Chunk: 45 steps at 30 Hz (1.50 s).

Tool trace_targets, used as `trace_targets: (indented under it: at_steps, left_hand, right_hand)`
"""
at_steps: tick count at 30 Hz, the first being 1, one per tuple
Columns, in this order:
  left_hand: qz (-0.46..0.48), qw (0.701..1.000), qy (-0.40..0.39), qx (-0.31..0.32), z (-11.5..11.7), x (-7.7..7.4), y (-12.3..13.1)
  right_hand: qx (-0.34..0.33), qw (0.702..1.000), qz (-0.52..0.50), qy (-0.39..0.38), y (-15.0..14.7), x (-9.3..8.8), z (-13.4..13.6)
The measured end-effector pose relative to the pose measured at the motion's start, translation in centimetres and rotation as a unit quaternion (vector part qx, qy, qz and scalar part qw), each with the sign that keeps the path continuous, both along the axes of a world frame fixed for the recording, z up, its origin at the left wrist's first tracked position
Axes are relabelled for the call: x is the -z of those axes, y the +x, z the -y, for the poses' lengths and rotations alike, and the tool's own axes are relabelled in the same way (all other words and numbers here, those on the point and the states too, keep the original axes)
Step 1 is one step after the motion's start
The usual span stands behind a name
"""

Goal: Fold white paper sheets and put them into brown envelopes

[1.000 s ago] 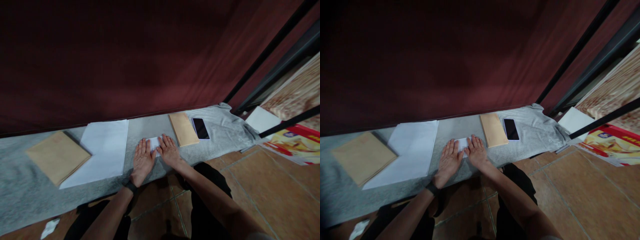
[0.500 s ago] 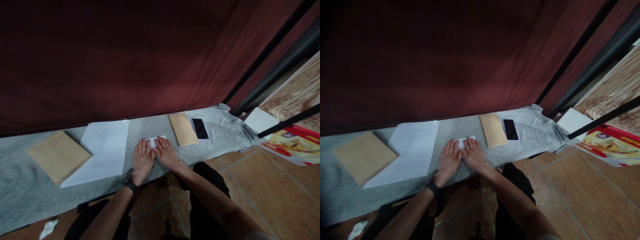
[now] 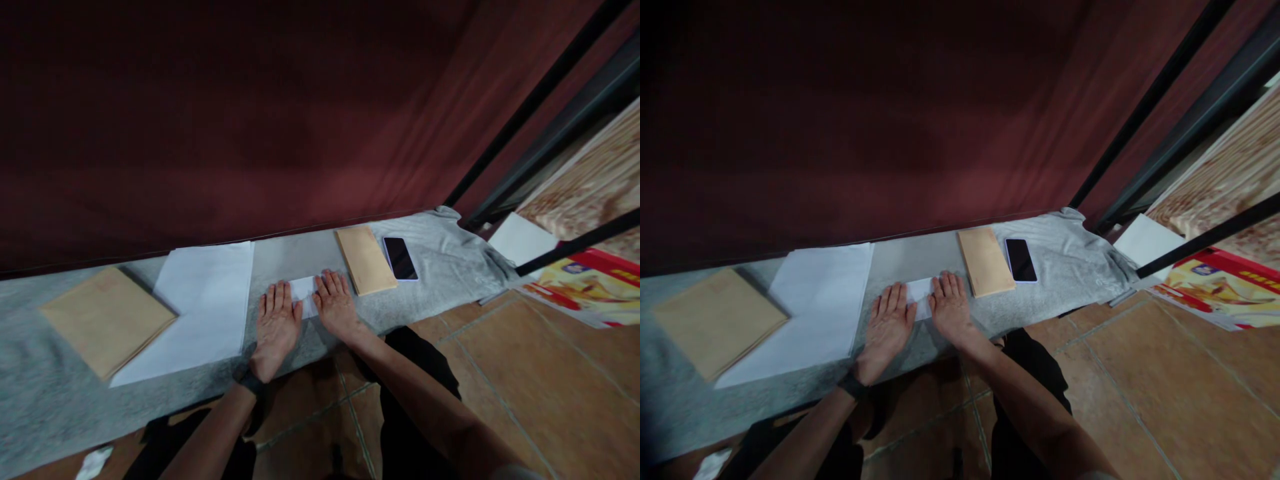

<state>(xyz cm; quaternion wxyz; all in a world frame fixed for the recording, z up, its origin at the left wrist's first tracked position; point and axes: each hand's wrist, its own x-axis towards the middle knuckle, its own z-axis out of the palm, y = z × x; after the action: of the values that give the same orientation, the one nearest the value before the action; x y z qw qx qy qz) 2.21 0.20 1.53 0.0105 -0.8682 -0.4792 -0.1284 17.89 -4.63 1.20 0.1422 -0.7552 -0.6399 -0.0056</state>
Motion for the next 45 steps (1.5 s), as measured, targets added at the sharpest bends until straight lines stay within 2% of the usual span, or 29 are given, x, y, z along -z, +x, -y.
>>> trace_targets:
  at_steps: [6,11,21,33,41,45]
  left_hand:
    - [0.016,0.999,-0.008,0.027,-0.1,0.4,0.1]
    - [0.002,0.998,-0.043,0.035,0.1,0.5,0.1]
    - [0.014,0.999,-0.011,0.037,0.2,0.8,-0.2]
    - [0.007,0.999,-0.037,0.023,0.5,0.1,0.2]
    - [-0.001,0.999,-0.032,0.018,0.8,-0.1,0.3]
    - [-0.008,1.0,-0.018,0.016,0.9,-0.3,0.2]
  right_hand:
    - [-0.063,0.998,-0.022,0.005,-1.0,-0.1,-0.2]
    - [-0.053,0.998,-0.026,-0.006,-1.2,0.1,-0.3]
    - [-0.036,0.999,-0.02,0.005,-1.1,0.3,-0.2]
    - [-0.024,1.0,-0.006,0.002,1.1,0.9,0.4]
    - [0.012,1.0,-0.016,0.0,1.5,0.4,1.2]
    - [-0.028,0.999,-0.002,0.02,0.9,-0.5,1.0]
